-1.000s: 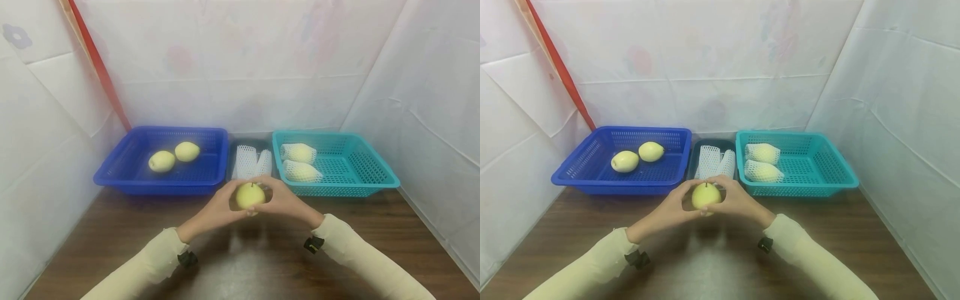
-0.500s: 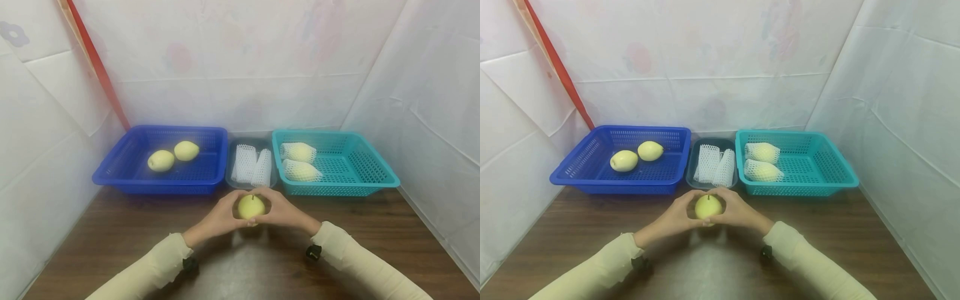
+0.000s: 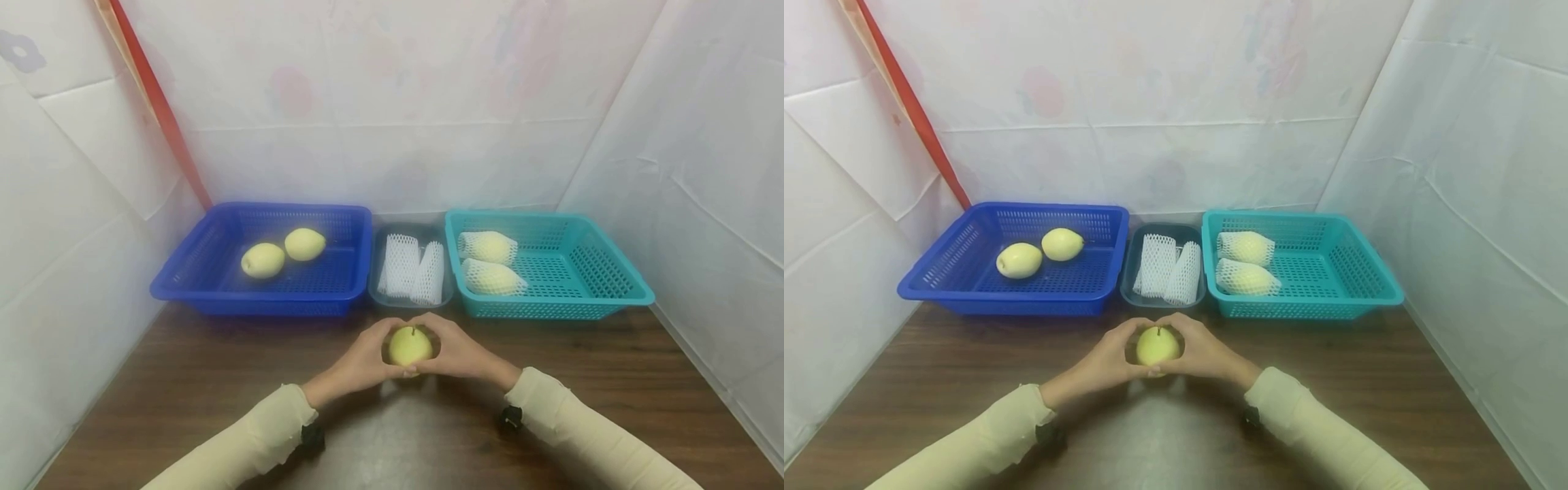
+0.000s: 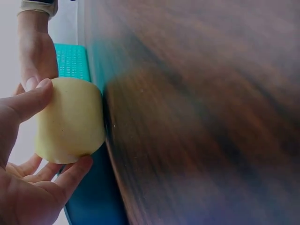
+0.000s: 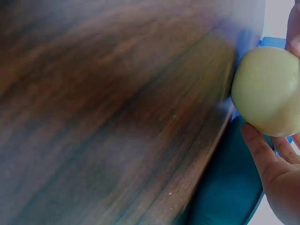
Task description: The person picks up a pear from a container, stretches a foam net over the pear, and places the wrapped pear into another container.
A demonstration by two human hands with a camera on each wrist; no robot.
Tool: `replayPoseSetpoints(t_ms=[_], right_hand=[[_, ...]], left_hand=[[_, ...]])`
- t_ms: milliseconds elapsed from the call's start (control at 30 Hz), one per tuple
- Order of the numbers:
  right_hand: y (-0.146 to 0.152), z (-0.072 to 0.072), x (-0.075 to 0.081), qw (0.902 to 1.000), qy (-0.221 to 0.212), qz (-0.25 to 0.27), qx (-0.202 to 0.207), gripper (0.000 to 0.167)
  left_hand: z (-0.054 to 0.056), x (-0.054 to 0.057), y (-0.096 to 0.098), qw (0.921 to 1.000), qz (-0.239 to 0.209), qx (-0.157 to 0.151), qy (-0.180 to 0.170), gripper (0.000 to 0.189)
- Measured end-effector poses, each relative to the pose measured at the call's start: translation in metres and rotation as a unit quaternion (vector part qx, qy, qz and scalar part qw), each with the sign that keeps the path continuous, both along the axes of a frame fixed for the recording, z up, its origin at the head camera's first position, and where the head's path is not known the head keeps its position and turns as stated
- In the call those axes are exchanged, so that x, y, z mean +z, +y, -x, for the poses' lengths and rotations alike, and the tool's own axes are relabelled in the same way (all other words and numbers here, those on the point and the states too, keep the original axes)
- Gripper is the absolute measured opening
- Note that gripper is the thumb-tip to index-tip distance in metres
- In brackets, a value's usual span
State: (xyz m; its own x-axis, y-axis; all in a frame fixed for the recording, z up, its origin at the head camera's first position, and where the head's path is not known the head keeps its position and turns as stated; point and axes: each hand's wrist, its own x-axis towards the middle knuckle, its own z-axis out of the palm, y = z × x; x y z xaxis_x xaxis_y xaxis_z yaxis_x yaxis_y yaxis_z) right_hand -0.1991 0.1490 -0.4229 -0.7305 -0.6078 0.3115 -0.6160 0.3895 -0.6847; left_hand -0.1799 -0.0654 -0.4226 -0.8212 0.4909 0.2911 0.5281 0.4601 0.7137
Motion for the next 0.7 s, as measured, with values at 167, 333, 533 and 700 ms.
replayPoseSetpoints(t_ms=[167,333,533,700], right_hand=[[0.0,-0.001,-0.002,0.9999,0.012,-0.007,0.001,0.063],[-0.001,0.0,0.002,0.9994,0.018,-0.027,0.01,0.062],[-0.001,0.002,0.021,0.9959,0.012,-0.085,0.029,0.057],[0.002,0.012,0.052,0.9946,0.02,-0.099,0.022,0.048]], left_hand=[[-0.001,-0.001,0.0,1.0,-0.007,-0.004,0.003,0.069],[-0.002,0.0,-0.001,1.0,-0.007,-0.001,0.006,0.069],[-0.002,-0.002,-0.001,1.0,-0.002,-0.002,0.004,0.071],[-0.002,-0.003,-0.002,1.0,-0.002,-0.006,-0.001,0.072]])
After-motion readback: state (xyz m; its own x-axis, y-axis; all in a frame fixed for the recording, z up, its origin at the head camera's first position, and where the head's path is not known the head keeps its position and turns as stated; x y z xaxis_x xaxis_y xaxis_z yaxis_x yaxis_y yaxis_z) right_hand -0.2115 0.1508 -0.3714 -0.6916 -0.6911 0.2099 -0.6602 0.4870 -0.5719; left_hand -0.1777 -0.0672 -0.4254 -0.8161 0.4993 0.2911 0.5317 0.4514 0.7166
